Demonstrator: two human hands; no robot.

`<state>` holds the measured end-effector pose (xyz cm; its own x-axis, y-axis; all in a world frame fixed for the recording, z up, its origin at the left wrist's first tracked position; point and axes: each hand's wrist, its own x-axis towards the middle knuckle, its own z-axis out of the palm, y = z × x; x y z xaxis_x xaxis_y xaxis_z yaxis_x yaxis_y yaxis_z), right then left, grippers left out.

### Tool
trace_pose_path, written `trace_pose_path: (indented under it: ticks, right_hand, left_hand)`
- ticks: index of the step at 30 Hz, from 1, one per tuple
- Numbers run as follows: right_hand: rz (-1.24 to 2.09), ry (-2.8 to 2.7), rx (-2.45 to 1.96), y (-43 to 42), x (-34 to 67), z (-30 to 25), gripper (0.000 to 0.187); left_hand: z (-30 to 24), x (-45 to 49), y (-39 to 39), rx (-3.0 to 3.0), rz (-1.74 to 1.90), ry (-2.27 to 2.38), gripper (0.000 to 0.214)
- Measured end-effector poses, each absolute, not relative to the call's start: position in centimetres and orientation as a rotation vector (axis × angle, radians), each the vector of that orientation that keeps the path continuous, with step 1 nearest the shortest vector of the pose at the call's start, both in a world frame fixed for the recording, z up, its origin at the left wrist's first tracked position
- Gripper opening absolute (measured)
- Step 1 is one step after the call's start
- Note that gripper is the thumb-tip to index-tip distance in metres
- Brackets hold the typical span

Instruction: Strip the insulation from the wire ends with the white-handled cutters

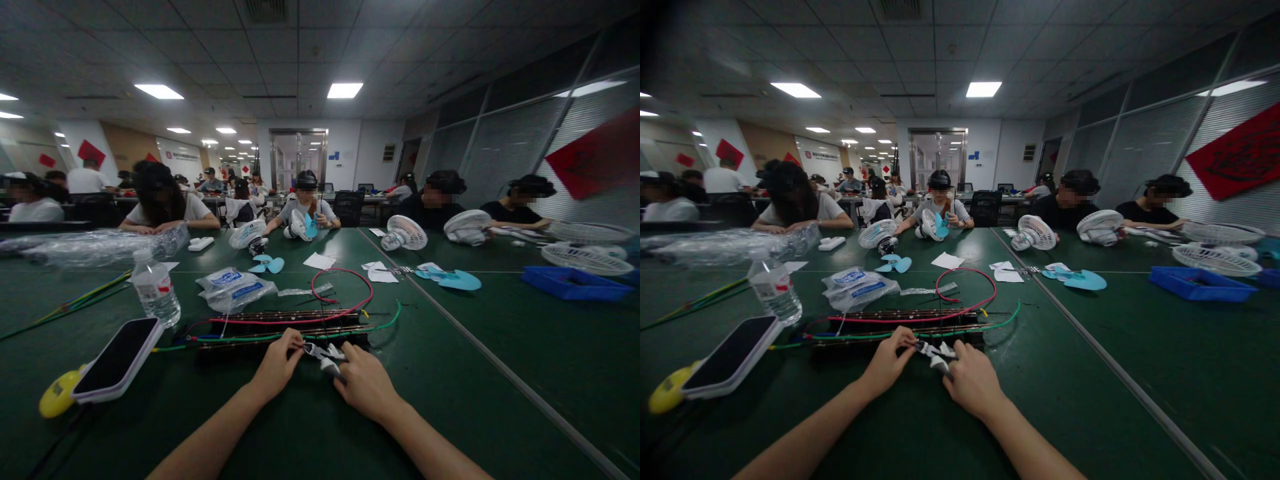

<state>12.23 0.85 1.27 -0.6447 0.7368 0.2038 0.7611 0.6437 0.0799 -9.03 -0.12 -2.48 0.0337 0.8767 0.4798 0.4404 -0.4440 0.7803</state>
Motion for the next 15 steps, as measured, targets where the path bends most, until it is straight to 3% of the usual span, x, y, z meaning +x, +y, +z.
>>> trace_pose_path:
  ticks: [15]
  right_hand:
    - [-0.083, -2.656, -1.205, 0.84, 12.45, 1.31, 0.013]
  left_hand:
    - [-2.33, -9.1, -0.28, 1.866, 1.407, 1.327, 0.011]
